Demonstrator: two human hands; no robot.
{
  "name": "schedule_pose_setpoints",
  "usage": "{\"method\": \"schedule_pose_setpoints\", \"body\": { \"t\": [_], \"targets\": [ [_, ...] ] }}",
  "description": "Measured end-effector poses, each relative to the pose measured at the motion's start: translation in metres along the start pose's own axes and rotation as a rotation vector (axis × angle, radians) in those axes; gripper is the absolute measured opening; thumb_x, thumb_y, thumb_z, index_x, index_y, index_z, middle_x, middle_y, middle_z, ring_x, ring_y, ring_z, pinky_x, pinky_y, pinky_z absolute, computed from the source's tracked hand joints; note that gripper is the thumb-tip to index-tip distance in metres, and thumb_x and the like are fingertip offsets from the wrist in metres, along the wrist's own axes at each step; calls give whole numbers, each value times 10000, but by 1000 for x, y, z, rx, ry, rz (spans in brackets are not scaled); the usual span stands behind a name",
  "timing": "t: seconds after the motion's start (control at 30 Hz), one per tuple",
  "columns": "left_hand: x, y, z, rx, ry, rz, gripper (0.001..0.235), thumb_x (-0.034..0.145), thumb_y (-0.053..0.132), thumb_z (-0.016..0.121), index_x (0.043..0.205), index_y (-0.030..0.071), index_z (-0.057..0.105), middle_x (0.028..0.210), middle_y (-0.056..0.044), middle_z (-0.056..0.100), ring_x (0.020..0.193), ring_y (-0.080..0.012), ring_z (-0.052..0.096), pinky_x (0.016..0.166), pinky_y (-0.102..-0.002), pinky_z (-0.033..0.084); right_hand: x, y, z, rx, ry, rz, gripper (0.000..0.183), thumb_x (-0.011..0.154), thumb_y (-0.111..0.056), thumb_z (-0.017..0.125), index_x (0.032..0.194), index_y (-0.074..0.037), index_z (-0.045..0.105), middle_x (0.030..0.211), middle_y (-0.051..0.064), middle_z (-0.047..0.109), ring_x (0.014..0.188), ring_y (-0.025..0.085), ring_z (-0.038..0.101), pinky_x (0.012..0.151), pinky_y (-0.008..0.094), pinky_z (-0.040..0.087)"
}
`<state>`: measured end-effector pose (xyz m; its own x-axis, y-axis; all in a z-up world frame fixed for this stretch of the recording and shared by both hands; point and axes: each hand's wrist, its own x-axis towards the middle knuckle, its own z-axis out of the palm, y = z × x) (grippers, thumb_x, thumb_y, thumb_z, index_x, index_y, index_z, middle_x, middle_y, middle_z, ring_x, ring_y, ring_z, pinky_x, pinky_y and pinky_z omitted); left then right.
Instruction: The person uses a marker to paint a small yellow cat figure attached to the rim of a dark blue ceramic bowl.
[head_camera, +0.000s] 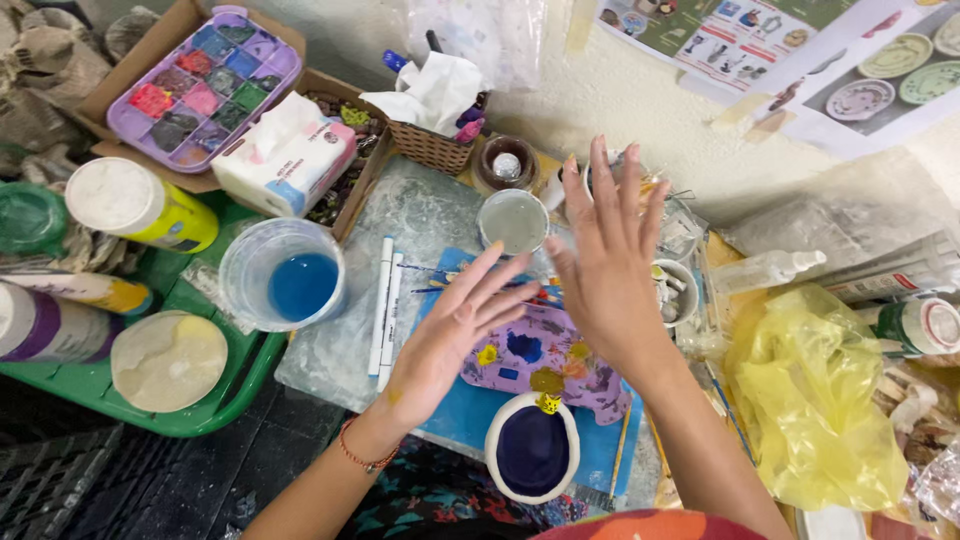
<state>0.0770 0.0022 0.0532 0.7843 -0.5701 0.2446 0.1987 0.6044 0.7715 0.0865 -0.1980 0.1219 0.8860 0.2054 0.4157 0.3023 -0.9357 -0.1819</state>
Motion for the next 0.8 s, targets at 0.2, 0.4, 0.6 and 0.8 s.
{"method": "schedule_pose_setpoints", "body": {
  "t": [0.2,0.4,0.6,0.8],
  "targets": [
    [-18,-19,-15,192,111,-76,459,1068,149,540,1498,15,451,1483,-176,577,1366,-297,582,1173,-428,446,-40,41,-26,94,182,68,167,989,-36,723,1141,-100,748,1178,65,734,1267,255,635,1212,509,353],
    [5,-22,-5,365,152,71,87,1050,81,679,1047,-6,674,1177,-141,704,1243,-272,649,1054,-373,486,-92,56,-34,116,340,198,194,771,-82,881,838,-116,703,917,26,725,956,220,691,994,424,458],
    [45,-13,52,855,-41,151,267,993,70,608,1227,85,738,1369,-96,651,1115,-221,639,975,-300,507,-126,75,-55,62,267,165,124,898,-53,732,1005,-117,733,1013,14,745,1027,216,693,1006,414,428],
    [55,-15,86,889,-155,207,419,937,-26,550,1335,52,653,1463,-140,594,1378,-298,561,1137,-373,378,-142,82,-76,133,347,269,120,906,-44,717,1002,-115,737,997,20,749,1001,213,695,1003,413,430]
  ]
}}
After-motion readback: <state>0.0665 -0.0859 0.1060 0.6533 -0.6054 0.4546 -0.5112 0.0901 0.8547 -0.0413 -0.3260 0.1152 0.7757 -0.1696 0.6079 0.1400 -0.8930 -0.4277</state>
